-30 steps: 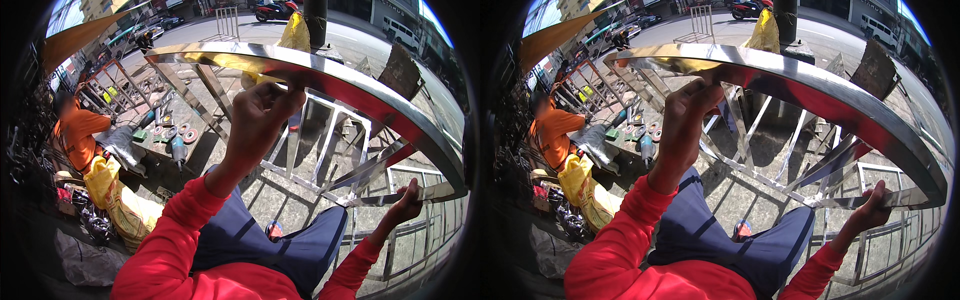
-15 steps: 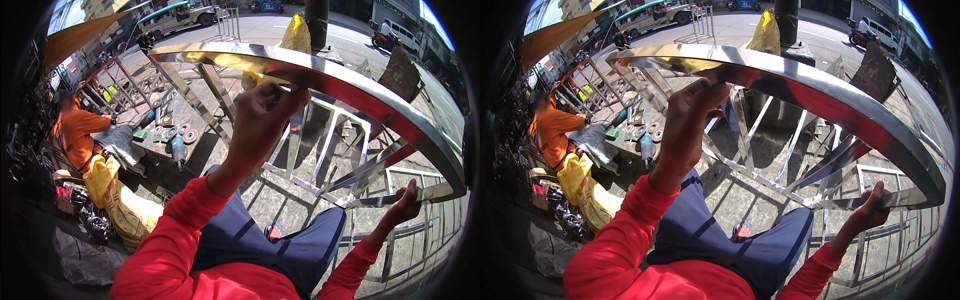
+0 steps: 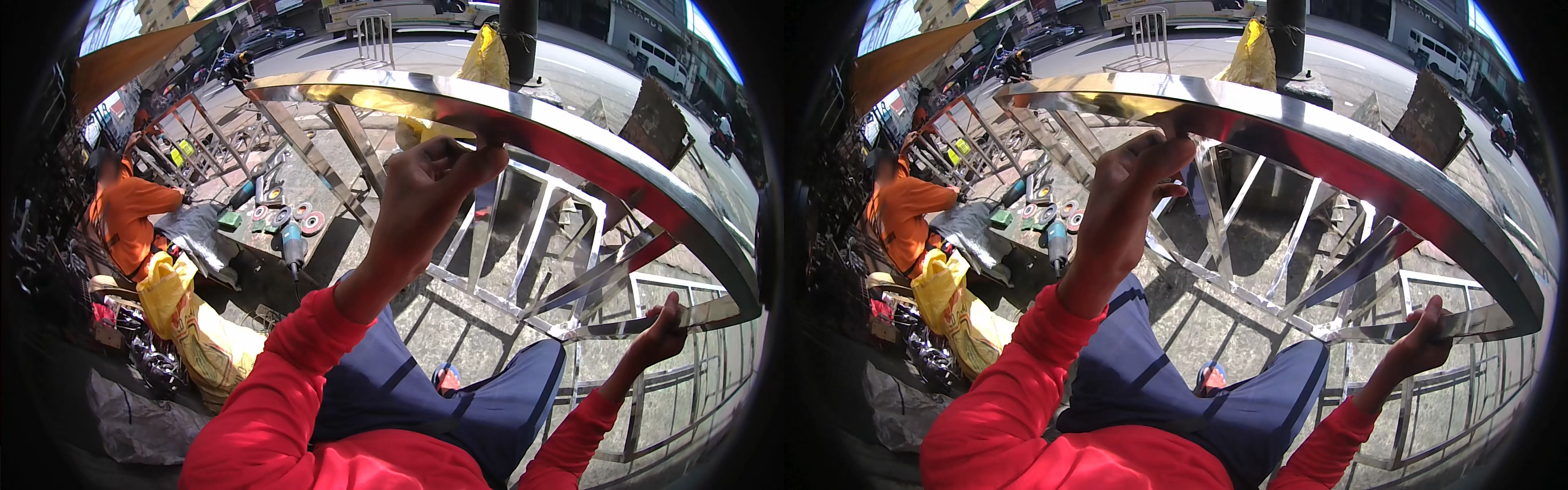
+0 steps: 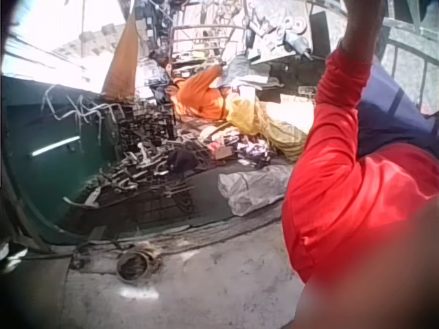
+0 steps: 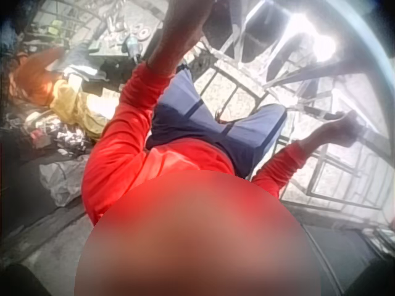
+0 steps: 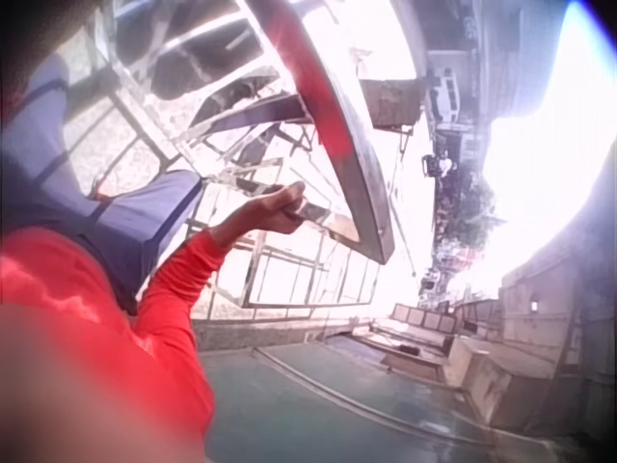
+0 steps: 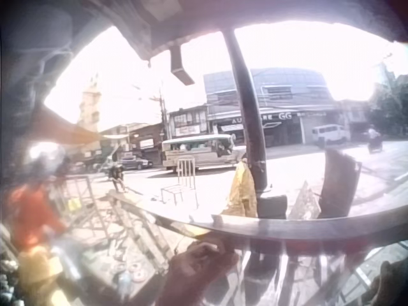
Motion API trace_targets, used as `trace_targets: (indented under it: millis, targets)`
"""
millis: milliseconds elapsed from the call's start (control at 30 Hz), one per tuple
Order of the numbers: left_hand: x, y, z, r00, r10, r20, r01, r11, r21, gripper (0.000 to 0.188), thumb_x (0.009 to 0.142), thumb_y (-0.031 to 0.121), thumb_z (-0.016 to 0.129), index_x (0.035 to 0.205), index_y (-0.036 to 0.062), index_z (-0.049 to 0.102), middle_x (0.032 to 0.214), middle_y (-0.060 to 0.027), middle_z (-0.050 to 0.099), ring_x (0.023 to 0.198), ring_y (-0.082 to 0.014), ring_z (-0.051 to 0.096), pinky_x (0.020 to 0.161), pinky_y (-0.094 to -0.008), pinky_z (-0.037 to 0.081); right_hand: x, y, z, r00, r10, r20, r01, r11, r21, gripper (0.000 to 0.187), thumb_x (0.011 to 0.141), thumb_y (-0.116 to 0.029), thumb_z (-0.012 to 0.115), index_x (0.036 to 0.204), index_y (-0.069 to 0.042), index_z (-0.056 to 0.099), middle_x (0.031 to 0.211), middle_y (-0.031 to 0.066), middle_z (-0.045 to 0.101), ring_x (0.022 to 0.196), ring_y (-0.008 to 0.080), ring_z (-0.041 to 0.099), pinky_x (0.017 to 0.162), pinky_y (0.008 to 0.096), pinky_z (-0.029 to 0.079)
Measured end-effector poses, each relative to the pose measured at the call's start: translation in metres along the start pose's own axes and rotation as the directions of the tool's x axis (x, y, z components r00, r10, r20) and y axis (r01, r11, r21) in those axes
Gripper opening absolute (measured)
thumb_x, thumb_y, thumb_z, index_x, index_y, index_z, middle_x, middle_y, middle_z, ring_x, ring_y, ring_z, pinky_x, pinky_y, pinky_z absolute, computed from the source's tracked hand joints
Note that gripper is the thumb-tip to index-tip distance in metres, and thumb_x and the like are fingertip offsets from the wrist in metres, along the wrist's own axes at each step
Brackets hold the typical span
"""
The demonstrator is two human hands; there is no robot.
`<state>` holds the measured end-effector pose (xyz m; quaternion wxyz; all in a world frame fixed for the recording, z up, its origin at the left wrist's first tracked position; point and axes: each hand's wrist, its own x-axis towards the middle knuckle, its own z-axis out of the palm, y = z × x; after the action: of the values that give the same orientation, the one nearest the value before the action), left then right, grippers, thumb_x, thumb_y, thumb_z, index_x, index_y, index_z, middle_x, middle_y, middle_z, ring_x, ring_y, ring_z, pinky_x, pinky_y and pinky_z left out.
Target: The person sits on the ground and uses an angle grinder to smooth the edges of a metal frame. They then position a metal bar onto the frame and weld it in place using a welding torch, creating bright sparks.
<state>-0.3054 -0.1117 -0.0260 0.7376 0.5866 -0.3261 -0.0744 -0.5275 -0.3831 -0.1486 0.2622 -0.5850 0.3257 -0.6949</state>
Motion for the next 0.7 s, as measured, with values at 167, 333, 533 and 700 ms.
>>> trace_targets:
  millis: [167,333,533,700]
  targets:
    - [0.001,-0.004,-0.001,1.000,-0.008,0.012,0.009,1.000,-0.014,0.029,0.088,0.033,0.071,0.096,0.0064,0.069,0.090,0.0014,0.066,0.083,-0.0067,0.059,0.074,-0.0259,0.047,0.001,0.003,0.001,1.000,-0.028,-0.004,0.027,0.997,-0.066,0.037,0.091,-0.027,0.068,0.066,-0.002,0.059,0.058,0.0028,0.054,0.053,0.0128,0.049,0.058,0.0312,0.039]
    - [-0.005,-0.030,-0.026,0.842,0.424,-0.333,-0.327,0.893,0.310,0.026,0.087,0.030,0.075,0.086,0.0040,0.071,0.079,-0.0045,0.070,0.071,-0.0093,0.064,0.070,-0.0261,0.049,0.001,0.002,-0.001,0.998,-0.066,0.011,0.067,0.993,-0.098,0.037,0.092,-0.029,0.066,0.069,-0.001,0.061,0.059,0.0036,0.054,0.055,0.0145,0.049,0.059,0.0328,0.039]
    - [0.029,-0.055,-0.113,0.829,0.397,-0.395,-0.244,0.891,0.384,0.029,0.089,0.030,0.070,0.096,0.0022,0.065,0.083,-0.0044,0.067,0.079,-0.0105,0.062,0.072,-0.0265,0.048,0.001,0.004,-0.003,1.000,-0.011,0.013,0.011,0.998,-0.059,0.036,0.091,-0.030,0.067,0.070,-0.001,0.063,0.058,0.0039,0.054,0.054,0.0147,0.049,0.057,0.0333,0.039]
    - [0.046,-0.078,-0.124,0.970,0.176,0.166,-0.173,0.984,-0.028,0.058,0.101,0.058,0.042,0.099,0.0025,0.061,0.086,-0.0063,0.063,0.082,-0.0158,0.061,0.080,-0.0323,0.047,0.003,0.006,-0.003,0.998,-0.055,0.043,0.062,0.984,-0.165,0.035,0.093,-0.037,0.063,0.086,-0.004,0.074,0.059,0.0049,0.057,0.056,0.0153,0.052,0.059,0.0348,0.042]
